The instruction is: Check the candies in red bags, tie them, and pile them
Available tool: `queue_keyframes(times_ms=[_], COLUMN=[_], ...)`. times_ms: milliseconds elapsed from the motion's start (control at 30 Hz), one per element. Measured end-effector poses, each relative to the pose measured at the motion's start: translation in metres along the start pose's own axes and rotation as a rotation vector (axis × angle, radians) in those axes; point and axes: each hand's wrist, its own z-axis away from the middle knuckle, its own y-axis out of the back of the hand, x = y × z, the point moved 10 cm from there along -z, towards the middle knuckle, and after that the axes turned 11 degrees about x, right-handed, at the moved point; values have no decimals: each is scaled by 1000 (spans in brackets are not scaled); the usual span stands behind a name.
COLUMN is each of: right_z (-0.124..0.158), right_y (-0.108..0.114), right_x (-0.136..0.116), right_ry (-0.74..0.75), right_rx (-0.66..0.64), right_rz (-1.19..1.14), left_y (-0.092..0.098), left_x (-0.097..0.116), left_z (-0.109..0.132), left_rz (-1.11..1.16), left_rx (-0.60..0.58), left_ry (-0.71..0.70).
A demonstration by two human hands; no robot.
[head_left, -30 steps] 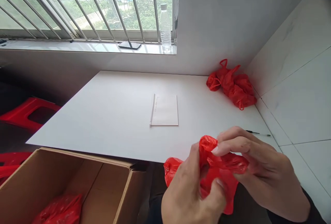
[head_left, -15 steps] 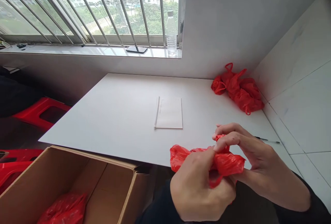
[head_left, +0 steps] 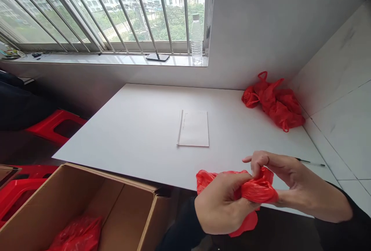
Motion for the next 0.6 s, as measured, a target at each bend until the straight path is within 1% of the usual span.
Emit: queue_keyframes(times_ms=[67, 100, 133, 167, 233, 267, 333, 400, 433, 467, 533, 567, 600], right_z=[4, 5, 5, 4, 2, 3, 10, 20, 23, 23, 18, 15, 11], right_y=[-15, -18, -17, -13, -3, -1, -6, -16, -20, -22, -19, -18, -20], right_x=[0, -1, -1, 0, 0, -1, -5, -11, -12, -13, -10, -7, -3], right_ry=[28, 41, 53, 63, 83, 98, 143, 188, 196, 197, 180, 163, 143], right_rx=[-205, -274, -288, -262, -180, -161, -195, -264, -271, -244, -104, -31, 15], right_rz=[-79, -117, -146, -168, -189, -184, -138, -103, -105, -117, -127, -113, -94], left_y=[-4, -5, -3, 0, 14, 22, 33, 38, 39, 40, 38, 37, 34], left_x=[-6, -9, -11, -12, -12, -11, -3, 6, 10, 13, 18, 20, 22], left_z=[2, 3, 4, 4, 4, 4, 4, 5, 6, 6, 8, 9, 10], left_rz=[84, 117, 150, 187, 270, 301, 303, 247, 213, 180, 110, 56, -29], left_rx=[-64, -77, -68, -32, 98, 166, 248, 275, 281, 284, 286, 285, 286], left_ry=[30, 47, 59, 71, 88, 81, 31, -47, -87, -123, -189, -223, -262])
